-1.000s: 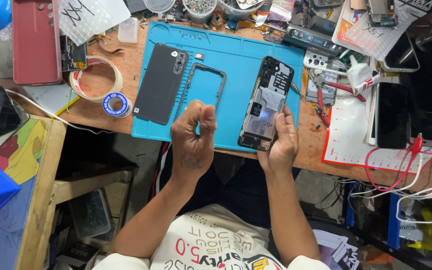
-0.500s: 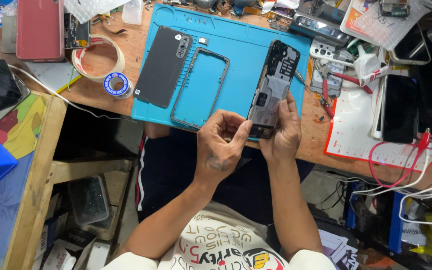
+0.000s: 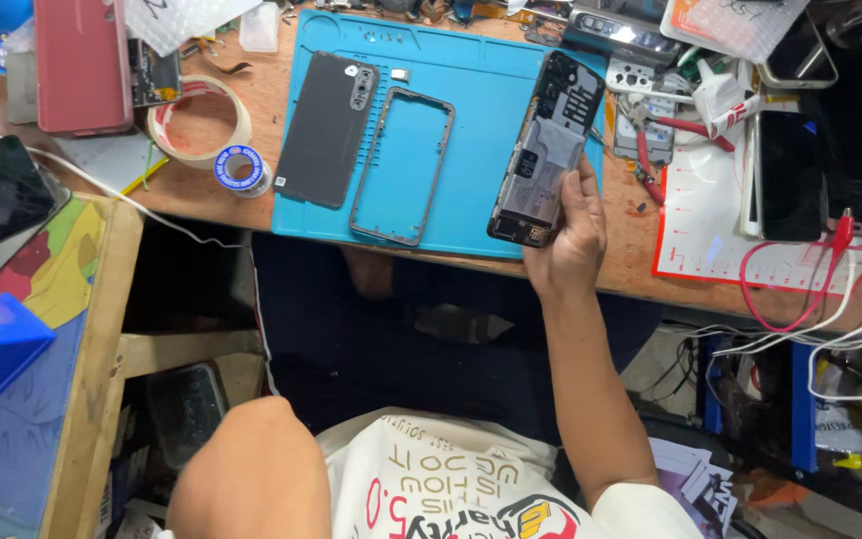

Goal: The person removes the back cover of a smartphone, then uses a screwdriver to remove screws and detach internal components including a metal shield and a small circuit board. The phone is held and rotated to access different parts during the disassembly.

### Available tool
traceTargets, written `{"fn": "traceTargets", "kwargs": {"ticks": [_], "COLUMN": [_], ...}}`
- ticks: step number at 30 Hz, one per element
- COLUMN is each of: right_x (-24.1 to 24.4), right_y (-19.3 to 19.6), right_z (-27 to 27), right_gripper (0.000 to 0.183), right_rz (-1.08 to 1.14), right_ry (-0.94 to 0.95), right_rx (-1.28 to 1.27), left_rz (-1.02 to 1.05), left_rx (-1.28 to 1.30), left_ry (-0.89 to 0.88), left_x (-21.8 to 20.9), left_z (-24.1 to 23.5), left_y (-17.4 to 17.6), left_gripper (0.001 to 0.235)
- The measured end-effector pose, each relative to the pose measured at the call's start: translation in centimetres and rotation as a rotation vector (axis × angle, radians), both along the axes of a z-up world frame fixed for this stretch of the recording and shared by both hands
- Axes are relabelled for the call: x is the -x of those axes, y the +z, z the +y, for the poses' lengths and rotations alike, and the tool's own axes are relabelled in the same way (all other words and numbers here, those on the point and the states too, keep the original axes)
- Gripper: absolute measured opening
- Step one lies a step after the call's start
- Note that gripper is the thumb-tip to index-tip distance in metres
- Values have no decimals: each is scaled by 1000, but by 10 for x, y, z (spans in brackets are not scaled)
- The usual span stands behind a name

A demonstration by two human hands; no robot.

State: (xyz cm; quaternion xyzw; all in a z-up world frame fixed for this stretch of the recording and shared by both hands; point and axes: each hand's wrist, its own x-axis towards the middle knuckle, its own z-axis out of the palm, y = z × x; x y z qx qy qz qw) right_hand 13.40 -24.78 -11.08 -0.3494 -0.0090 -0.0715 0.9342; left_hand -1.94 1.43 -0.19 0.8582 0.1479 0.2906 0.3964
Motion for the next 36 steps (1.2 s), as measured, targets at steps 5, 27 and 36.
{"fn": "traceTargets", "kwargs": {"ticks": [5,27,36], "right_x": [-1,1,2], "right_y": [-1,4,9], "right_z": [1,5,4], "right_gripper": [39,41,38], "right_rz": [2,58,66], "right_ry": [-25,-34,-18], "right_rx": [0,59,98], "left_rz": [103,99,-133], "left_rx": [27,14,-1], "left_ry": [11,-55,-312], "left_x": [28,20,-70], "left_z": [18,-22,-10], "left_y": [-4,6,12], "left_gripper": [10,18,22]}}
